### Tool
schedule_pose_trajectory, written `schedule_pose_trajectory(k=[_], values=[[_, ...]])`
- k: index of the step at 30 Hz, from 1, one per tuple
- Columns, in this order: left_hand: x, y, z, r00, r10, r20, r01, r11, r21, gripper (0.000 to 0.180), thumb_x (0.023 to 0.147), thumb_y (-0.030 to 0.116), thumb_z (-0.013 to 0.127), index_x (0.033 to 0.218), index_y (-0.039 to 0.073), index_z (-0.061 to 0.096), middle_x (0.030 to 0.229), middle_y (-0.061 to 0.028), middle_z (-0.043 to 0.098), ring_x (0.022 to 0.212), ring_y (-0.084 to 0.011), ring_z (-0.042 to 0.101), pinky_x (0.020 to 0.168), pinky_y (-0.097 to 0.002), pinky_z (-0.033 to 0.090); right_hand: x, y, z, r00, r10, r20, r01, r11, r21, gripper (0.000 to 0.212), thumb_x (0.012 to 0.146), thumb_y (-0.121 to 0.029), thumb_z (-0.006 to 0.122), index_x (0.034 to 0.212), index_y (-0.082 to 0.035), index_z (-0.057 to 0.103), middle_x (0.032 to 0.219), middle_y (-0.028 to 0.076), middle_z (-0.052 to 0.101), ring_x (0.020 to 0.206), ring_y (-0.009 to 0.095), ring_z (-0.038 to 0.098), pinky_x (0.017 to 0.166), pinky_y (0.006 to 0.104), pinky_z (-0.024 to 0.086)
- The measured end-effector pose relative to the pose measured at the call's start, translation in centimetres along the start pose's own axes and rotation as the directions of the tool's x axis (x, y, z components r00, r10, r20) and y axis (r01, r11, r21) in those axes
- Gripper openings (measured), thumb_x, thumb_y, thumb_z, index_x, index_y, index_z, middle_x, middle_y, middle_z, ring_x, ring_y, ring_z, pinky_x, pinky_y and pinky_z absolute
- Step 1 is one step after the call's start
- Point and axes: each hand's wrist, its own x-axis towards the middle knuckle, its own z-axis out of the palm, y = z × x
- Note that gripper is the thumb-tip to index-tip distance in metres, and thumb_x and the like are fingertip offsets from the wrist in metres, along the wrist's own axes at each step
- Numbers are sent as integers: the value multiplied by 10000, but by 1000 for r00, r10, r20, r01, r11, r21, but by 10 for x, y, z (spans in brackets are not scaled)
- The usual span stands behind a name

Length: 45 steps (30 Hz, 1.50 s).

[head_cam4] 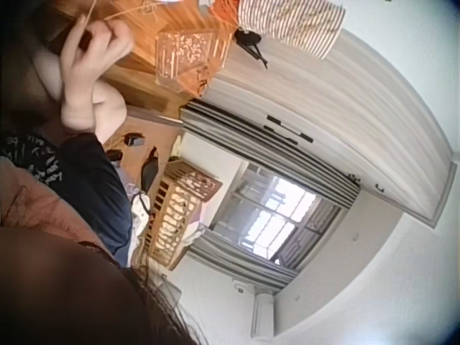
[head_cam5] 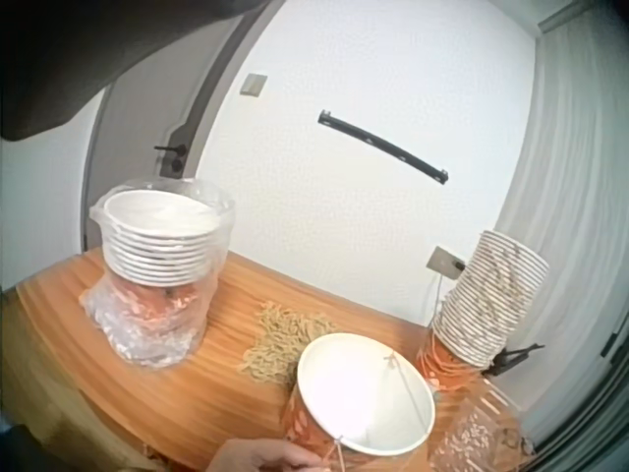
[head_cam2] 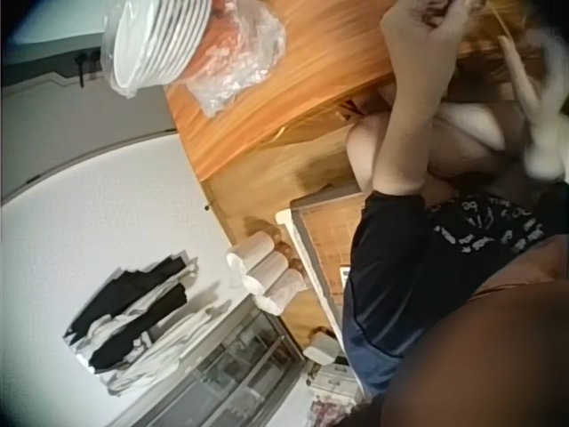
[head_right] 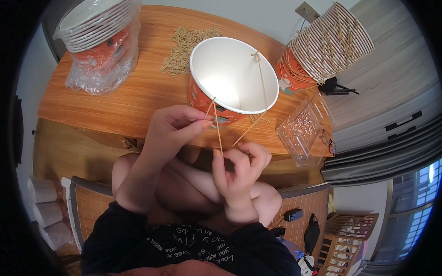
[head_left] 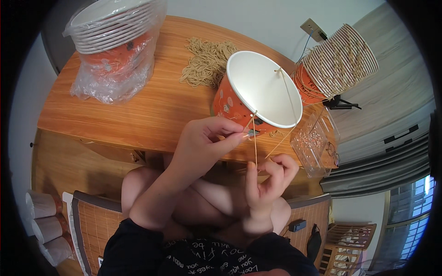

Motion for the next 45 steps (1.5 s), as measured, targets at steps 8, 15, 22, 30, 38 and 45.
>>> schedule_pose_trajectory(k=[8,15,22,30,38,45], values=[[-4,-4,10,976,-120,180,183,903,-389,156,895,56,661,1019,-38,652,959,-85,699,859,-91,646,766,-204,514,-1,-1,-5,993,-91,76,93,995,-33,222,687,-140,804,883,-165,702,1040,73,509,975,272,449,841,358,384],[-13,0,18,954,-135,268,234,893,-385,92,890,38,658,961,-19,642,929,-71,695,851,-95,654,762,-205,525,-3,2,-6,998,42,-43,-32,978,207,252,759,-174,759,978,-92,665,996,89,557,941,274,484,859,375,391],[-22,-5,32,951,-44,307,146,936,-320,150,868,50,686,988,-33,652,910,-63,693,866,-81,649,767,-203,517,-3,7,-15,984,43,-171,-2,972,233,212,772,-138,755,952,-72,666,896,69,592,875,243,505,803,331,415],[-27,-7,37,965,48,259,72,898,-433,191,933,53,606,1110,-5,563,969,-53,640,901,-68,609,765,-193,490,1,5,-17,989,34,-143,6,963,271,152,732,-86,776,862,-86,697,847,49,597,841,223,508,757,307,422],[-28,-11,37,957,170,236,-45,888,-457,260,971,67,530,1221,14,479,970,-63,619,905,-68,588,726,-177,456,-1,1,-14,990,57,-131,-18,961,277,210,655,-70,815,841,-129,737,839,19,589,845,206,507,763,300,421],[-28,-17,41,960,203,195,-137,942,-307,188,946,68,574,1118,-8,581,969,-63,644,856,-52,605,675,-170,469,-2,3,-11,992,67,-111,-34,959,280,212,650,-55,805,841,-122,741,846,20,589,846,208,506,763,303,420]])
